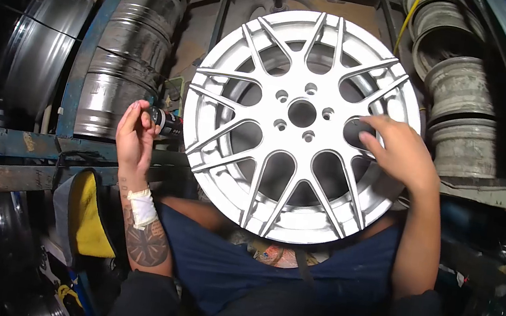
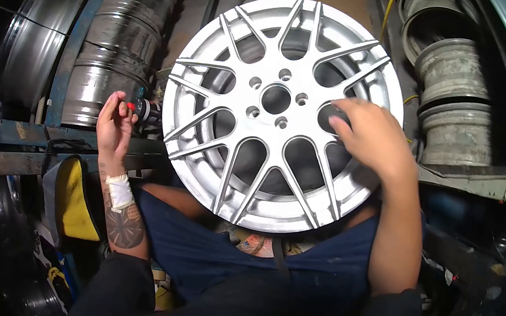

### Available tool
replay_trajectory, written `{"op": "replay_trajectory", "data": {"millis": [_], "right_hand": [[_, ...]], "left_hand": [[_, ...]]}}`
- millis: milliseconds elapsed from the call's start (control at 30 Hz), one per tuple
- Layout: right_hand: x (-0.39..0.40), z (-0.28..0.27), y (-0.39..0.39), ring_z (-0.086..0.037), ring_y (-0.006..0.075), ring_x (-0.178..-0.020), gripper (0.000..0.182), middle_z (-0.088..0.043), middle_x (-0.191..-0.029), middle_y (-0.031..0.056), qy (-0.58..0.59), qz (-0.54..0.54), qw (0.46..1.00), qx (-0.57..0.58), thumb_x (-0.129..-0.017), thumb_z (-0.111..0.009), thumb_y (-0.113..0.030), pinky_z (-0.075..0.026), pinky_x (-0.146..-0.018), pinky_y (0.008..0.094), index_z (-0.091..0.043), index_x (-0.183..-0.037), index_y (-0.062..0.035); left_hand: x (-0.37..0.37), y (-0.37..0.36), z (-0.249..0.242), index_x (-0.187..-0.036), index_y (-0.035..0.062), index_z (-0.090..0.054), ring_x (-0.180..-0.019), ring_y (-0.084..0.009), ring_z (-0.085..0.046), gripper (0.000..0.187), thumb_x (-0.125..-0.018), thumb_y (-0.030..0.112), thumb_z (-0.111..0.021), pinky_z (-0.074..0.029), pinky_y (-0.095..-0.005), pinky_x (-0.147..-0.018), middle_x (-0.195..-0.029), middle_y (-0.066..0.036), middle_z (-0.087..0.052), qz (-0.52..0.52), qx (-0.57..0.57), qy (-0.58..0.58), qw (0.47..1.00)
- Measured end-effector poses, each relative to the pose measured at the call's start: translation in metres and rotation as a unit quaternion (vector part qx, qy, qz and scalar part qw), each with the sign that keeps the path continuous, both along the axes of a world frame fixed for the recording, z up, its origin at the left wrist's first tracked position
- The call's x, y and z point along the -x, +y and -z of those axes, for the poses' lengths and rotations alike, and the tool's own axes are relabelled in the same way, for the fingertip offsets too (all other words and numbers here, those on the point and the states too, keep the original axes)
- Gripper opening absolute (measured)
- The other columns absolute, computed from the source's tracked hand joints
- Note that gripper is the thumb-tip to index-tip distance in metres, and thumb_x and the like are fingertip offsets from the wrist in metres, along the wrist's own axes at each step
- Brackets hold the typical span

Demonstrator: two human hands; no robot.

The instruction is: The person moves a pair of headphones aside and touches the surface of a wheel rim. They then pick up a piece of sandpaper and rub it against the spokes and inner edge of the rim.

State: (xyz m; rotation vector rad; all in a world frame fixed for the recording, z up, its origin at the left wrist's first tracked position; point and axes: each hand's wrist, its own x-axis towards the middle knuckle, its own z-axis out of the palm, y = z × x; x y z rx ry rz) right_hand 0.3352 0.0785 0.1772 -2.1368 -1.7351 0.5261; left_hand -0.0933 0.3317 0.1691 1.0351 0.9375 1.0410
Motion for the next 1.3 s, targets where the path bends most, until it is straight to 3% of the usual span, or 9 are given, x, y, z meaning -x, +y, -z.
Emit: {"op": "replay_trajectory", "data": {"millis": [233, 367, 500, 800, 900, 1033, 1067, 1133, 1300], "right_hand": [[-0.009, -0.004, -0.007, -0.067, 0.0422, -0.112, 0.045, -0.071, -0.120, 0.0242, 0.122, 0.002, 0.988, 0.095, -0.094, -0.069, -0.029, -0.051, -0.099, 0.0448, -0.067, -0.130, -0.0013], [-0.020, -0.006, -0.007, -0.069, 0.0438, -0.102, 0.043, -0.072, -0.104, 0.0278, 0.107, 0.045, 0.986, 0.119, -0.095, -0.069, -0.031, -0.053, -0.092, 0.0469, -0.069, -0.125, -0.0004], [-0.027, 0.000, -0.007, -0.069, 0.0443, -0.100, 0.043, -0.072, -0.100, 0.0281, 0.085, 0.039, 0.987, 0.128, -0.095, -0.069, -0.032, -0.053, -0.091, 0.0478, -0.069, -0.125, -0.0004], [-0.022, 0.000, 0.005, -0.068, 0.0446, -0.106, 0.044, -0.072, -0.109, 0.0284, 0.096, 0.012, 0.986, 0.138, -0.095, -0.068, -0.030, -0.052, -0.096, 0.0477, -0.068, -0.126, 0.0024], [-0.022, -0.001, 0.005, -0.069, 0.0442, -0.104, 0.045, -0.072, -0.108, 0.0284, 0.102, 0.009, 0.985, 0.141, -0.095, -0.068, -0.030, -0.053, -0.094, 0.0473, -0.067, -0.126, 0.0026], [-0.027, -0.003, 0.001, -0.070, 0.0434, -0.099, 0.044, -0.072, -0.101, 0.0277, 0.152, 0.024, 0.977, 0.148, -0.096, -0.068, -0.030, -0.053, -0.090, 0.0467, -0.067, -0.126, 0.0022], [-0.028, -0.003, -0.001, -0.070, 0.0433, -0.099, 0.044, -0.072, -0.100, 0.0275, 0.151, 0.026, 0.977, 0.148, -0.096, -0.068, -0.030, -0.053, -0.089, 0.0466, -0.067, -0.126, 0.0020], [-0.030, -0.004, -0.006, -0.070, 0.0433, -0.097, 0.043, -0.072, -0.098, 0.0271, 0.147, 0.037, 0.978, 0.143, -0.096, -0.068, -0.030, -0.052, -0.087, 0.0464, -0.067, -0.126, 0.0015], [-0.032, 0.001, -0.007, -0.069, 0.0440, -0.098, 0.042, -0.072, -0.100, 0.0275, 0.109, 0.013, 0.989, 0.100, -0.096, -0.068, -0.030, -0.053, -0.089, 0.0474, -0.068, -0.126, 0.0003]], "left_hand": [[-0.031, 0.020, 0.027, -0.124, 0.0047, -0.063, -0.071, -0.0077, -0.058, 0.023, -0.104, 0.016, -0.062, -0.047, -0.0241, -0.062, -0.089, 0.000, -0.064, -0.020, 0.025, 0.150, 0.988], [-0.022, 0.033, 0.061, -0.140, -0.0018, -0.054, -0.092, -0.0105, -0.054, 0.053, -0.092, 0.010, -0.074, -0.047, -0.0235, -0.087, -0.103, -0.002, -0.058, 0.064, -0.098, 0.401, 0.909], [-0.027, 0.026, 0.071, -0.150, -0.0033, -0.045, -0.129, -0.0280, -0.061, 0.092, -0.074, 0.022, -0.089, -0.047, -0.0359, -0.108, -0.141, -0.024, -0.060, 0.170, -0.020, 0.501, 0.849], [-0.046, 0.084, 0.088, -0.143, 0.0029, -0.056, -0.122, -0.0348, -0.065, 0.094, -0.061, 0.030, -0.093, -0.053, -0.0425, -0.102, -0.131, -0.024, -0.066, 0.145, -0.162, 0.633, 0.743], [-0.079, 0.073, 0.061, -0.142, 0.0164, -0.060, -0.128, -0.0345, -0.061, 0.088, -0.063, 0.032, -0.093, -0.052, -0.0468, -0.103, -0.141, -0.013, -0.062, 0.080, -0.218, 0.715, 0.659], [-0.087, 0.051, 0.039, -0.138, 0.0143, -0.065, -0.126, -0.0339, -0.063, 0.073, -0.071, 0.033, -0.088, -0.052, -0.0473, -0.102, -0.135, -0.014, -0.066, 0.022, -0.287, 0.709, 0.644], [-0.063, 0.070, 0.049, -0.130, 0.0107, -0.071, -0.115, -0.0321, -0.069, 0.059, -0.075, 0.029, -0.083, -0.055, -0.0438, -0.097, -0.126, -0.016, -0.072, 0.008, -0.251, 0.626, 0.739], [-0.039, 0.061, 0.021, -0.126, 0.0085, -0.073, -0.106, -0.0290, -0.073, 0.045, -0.082, 0.017, -0.074, -0.056, -0.0396, -0.092, -0.120, -0.017, -0.075, -0.014, -0.271, 0.582, 0.767], [-0.023, 0.025, 0.008, -0.127, 0.0120, -0.074, -0.105, -0.0299, -0.070, 0.051, -0.085, -0.008, -0.054, -0.056, -0.0399, -0.089, -0.118, -0.015, -0.071, 0.167, -0.328, 0.599, 0.711]]}}
